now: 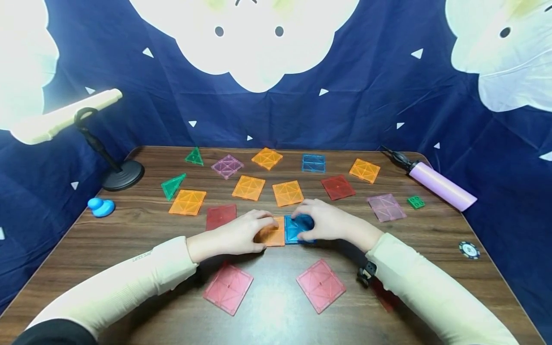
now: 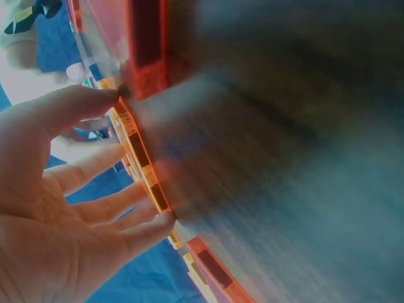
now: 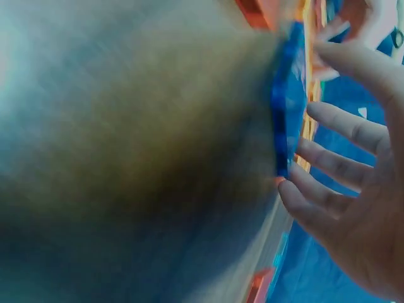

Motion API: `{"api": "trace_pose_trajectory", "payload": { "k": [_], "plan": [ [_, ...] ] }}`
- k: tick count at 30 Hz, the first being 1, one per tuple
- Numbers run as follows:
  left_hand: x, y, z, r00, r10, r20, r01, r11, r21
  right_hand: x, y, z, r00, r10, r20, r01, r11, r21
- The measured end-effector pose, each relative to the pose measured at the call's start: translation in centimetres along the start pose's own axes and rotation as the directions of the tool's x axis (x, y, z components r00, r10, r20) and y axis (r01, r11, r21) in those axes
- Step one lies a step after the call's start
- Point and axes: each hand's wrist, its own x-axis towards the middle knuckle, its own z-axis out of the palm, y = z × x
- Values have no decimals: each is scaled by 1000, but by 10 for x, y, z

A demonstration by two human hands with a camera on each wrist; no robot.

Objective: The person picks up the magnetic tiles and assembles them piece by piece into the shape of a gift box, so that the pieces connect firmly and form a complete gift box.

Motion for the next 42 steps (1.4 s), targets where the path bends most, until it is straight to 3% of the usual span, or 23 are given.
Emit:
{"api": "trace_pose_trajectory", "payload": {
  "k": [8, 14, 20, 27, 42],
  "plan": [
    [-1, 1, -1, 1000, 0, 7, 0, 1000, -9, 29, 28, -16, 991, 30, -128, -26, 999, 35],
    [0, 0, 1, 1000, 7, 10, -7, 1000, -5, 52, 36, -17, 992, 61, -112, -60, 998, 19],
    [0, 0, 2, 1000, 3, 18, -3, 1000, 1, 66, 37, -14, 994, 95, -58, -90, 993, 69],
    [-1, 2, 0, 1000, 19, -2, -19, 1000, -1, 68, 40, -12, 998, 65, 12, -65, 994, 83],
    [0, 1, -1, 1000, -3, 6, 3, 1000, -5, 48, 38, -10, 992, 124, -32, -123, 992, 20]
  ]
}}
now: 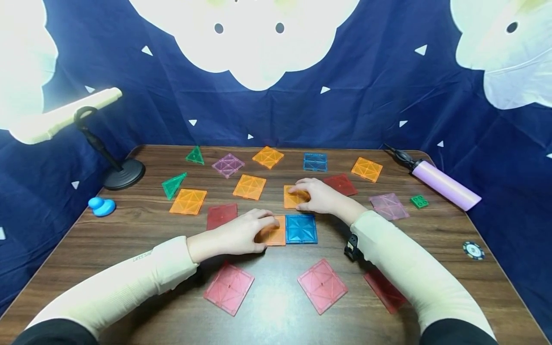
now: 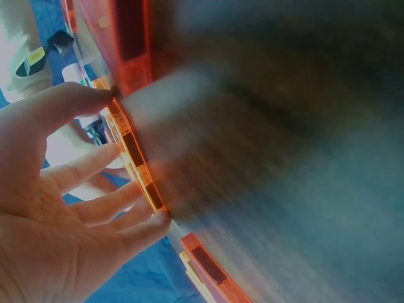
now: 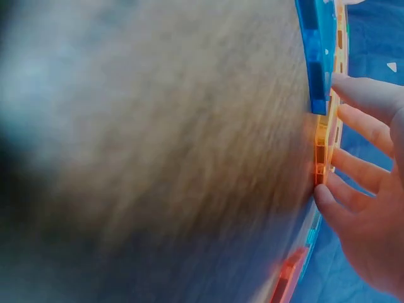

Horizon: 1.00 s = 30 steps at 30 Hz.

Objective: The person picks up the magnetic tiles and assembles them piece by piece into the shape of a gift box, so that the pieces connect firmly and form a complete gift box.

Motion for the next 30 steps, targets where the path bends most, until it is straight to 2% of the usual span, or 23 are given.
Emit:
{"api": "trace_pose_trajectory", "payload": {
  "k": [5, 17, 22, 26, 30],
  "plan": [
    [1, 0, -1, 1000, -18, 14, 18, 1000, -2, -8, 0, 1, 1000, -10, -3, 10, 1000, -6],
    [3, -1, -2, 1000, -11, 11, 11, 1000, 12, -15, -4, 4, 999, -42, -1, 42, 999, -23],
    [3, 0, -3, 999, -21, 24, 20, 1000, 19, -17, -6, 3, 1000, -25, 16, 25, 999, -19],
    [3, -3, -5, 999, -7, 45, 7, 1000, 11, -20, -7, 4, 999, -14, 29, 14, 1000, -8],
    [4, -12, -12, 998, 24, 54, -22, 999, -28, -23, -8, 6, 998, -37, 41, 37, 999, 6]
  ]
}}
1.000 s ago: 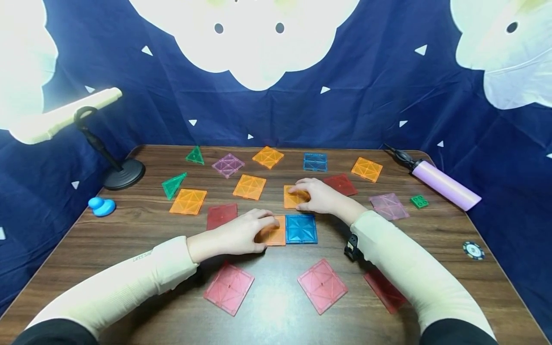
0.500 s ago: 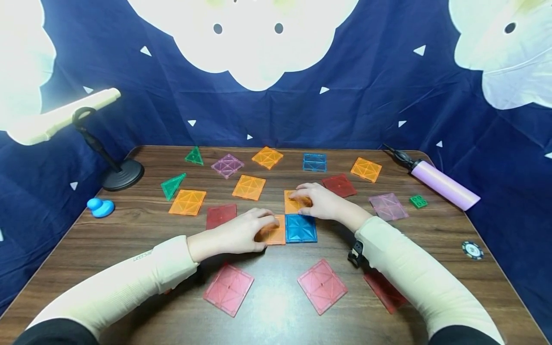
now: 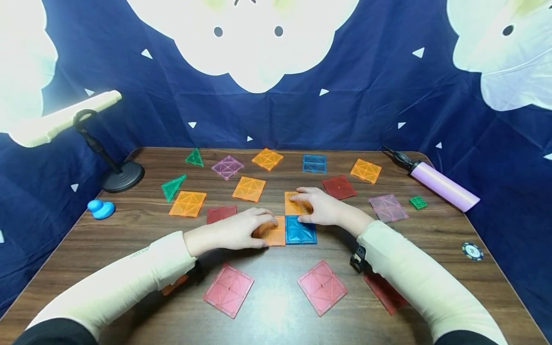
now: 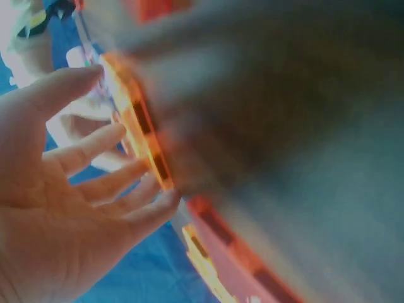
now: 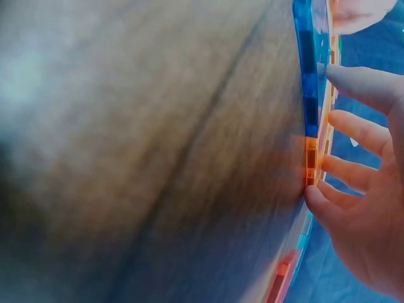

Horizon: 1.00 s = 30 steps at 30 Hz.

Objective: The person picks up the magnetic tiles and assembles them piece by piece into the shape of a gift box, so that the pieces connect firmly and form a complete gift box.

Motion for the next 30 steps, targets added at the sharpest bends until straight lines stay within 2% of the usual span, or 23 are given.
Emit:
{"api": "trace_pose_trajectory", "payload": {
  "k": [4, 11, 14, 18, 23, 26, 30],
  "plan": [
    [2, -14, -15, 999, 13, -49, -14, 1000, -8, -6, -2, 2, 999, -38, 7, 37, 999, 21],
    [8, -53, -42, 986, -85, -142, 93, 995, 48, -19, -9, 6, 999, -24, 37, 24, 999, 23],
    [11, -67, -48, 984, -106, -142, 115, 992, 59, -24, -14, 8, 999, -26, 40, 25, 999, 27],
    [12, -78, -48, 990, -118, -77, 121, 992, 33, -29, -20, 11, 998, -32, 48, 31, 999, 36],
    [11, -79, -45, 992, -125, -31, 125, 992, -6, -33, -24, 11, 998, -19, 68, 16, 999, 33],
    [13, -74, -43, 993, -109, -37, 109, 994, 4, -33, -26, 10, 997, -10, 70, 8, 1000, 24],
    [16, -63, -37, 995, -102, -12, 102, 995, 19, -33, -26, 9, 998, 4, 69, -5, 1000, 11]
  ]
}}
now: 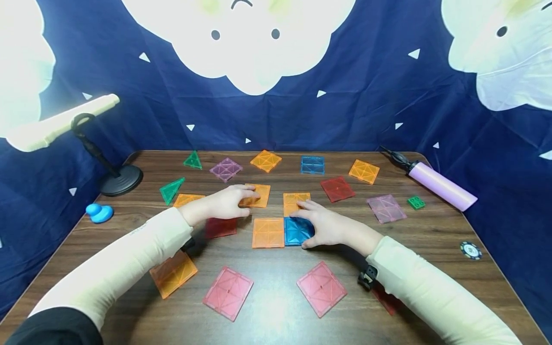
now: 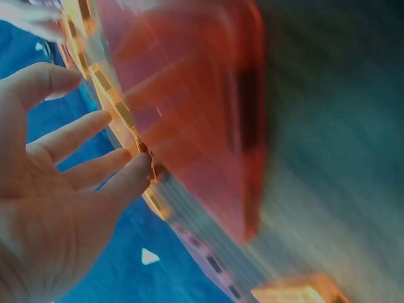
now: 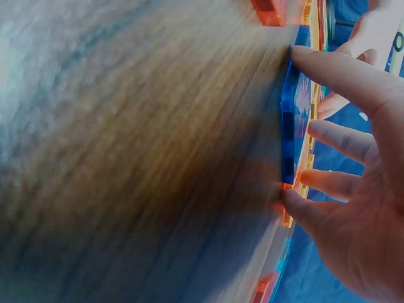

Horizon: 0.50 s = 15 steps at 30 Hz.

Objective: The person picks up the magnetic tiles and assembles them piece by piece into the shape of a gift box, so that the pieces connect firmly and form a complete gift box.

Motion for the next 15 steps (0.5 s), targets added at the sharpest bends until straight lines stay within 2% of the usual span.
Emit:
{"api": "trace_pose_trajectory", "payload": {
  "k": [4, 10, 15],
  "plan": [
    [-1, 12, 6, 999, -9, 30, 10, 1000, -19, 0, -1, 0, 1000, 7, 1, -7, 1000, 3],
    [-2, 23, 16, 999, 44, 13, -45, 999, 7, 0, -3, 0, 1000, 12, -3, -12, 1000, -1],
    [-2, 28, 21, 999, 33, 11, -33, 999, 14, 2, -3, 0, 1000, 17, -4, -17, 1000, -8]
  ]
}}
